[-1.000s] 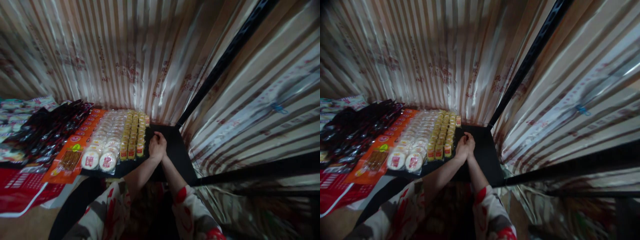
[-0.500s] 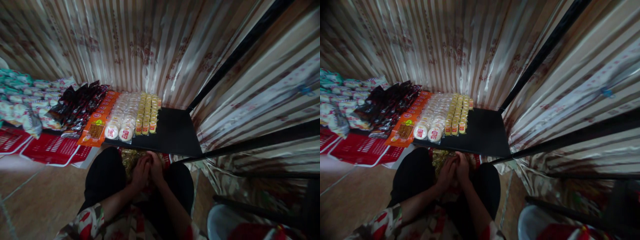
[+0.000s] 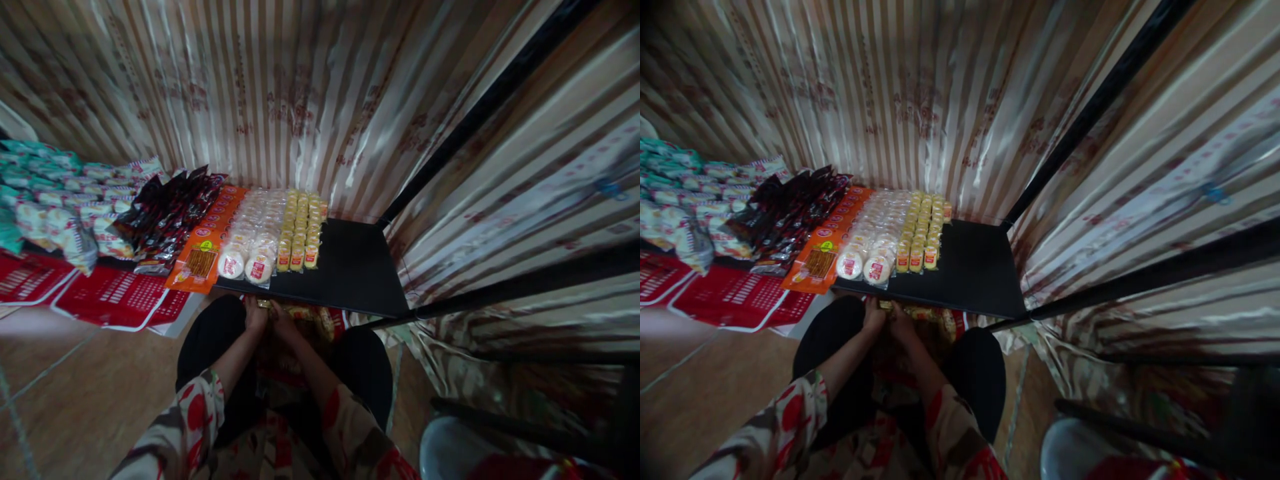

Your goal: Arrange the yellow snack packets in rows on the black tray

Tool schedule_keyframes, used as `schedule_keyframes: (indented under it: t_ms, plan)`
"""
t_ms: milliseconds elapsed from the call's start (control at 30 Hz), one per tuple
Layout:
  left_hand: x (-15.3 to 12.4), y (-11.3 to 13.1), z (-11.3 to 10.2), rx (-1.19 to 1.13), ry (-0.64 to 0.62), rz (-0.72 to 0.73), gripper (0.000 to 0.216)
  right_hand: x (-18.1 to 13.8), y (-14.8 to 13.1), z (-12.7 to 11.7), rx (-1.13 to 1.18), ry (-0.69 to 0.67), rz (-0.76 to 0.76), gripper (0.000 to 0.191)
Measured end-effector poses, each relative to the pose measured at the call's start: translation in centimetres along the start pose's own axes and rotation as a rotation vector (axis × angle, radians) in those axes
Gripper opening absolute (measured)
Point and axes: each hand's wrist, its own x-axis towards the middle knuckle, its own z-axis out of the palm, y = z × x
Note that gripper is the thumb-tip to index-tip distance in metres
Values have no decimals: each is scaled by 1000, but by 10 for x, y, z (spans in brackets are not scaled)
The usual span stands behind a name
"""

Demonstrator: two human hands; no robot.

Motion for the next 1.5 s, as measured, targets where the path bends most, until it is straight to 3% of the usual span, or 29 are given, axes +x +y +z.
schedule_keyframes:
  t_ms: [133, 233, 400, 700, 900, 1167, 1367, 1500]
  plan:
    - [-3, -2, 4, 6, -21, -44, 43, 10, 4, 1, 28, -19, 22, 55]
    - [-11, -2, 5, 17, -16, -46, 42, 12, 6, -1, 54, 55, 38, 47]
    - [-29, 2, 3, 25, 21, 125, 44, -1, 10, -9, 134, 219, 26, 26]
    - [-81, 14, -7, -67, 14, 365, 49, -49, 21, -26, 308, 473, 24, 20]
    - [-101, 17, -13, -75, 28, 413, 49, -59, 23, -25, 501, 518, 11, 20]
    - [-121, 9, -16, -71, -9, 428, 52, -71, 29, -22, 563, 538, 0, 25]
    - [-120, 8, -14, -63, -9, 434, 50, -72, 31, -22, 497, 569, 13, 26]
    - [-113, 6, -6, -70, -11, 455, 51, -72, 33, -24, 643, 548, 125, 34]
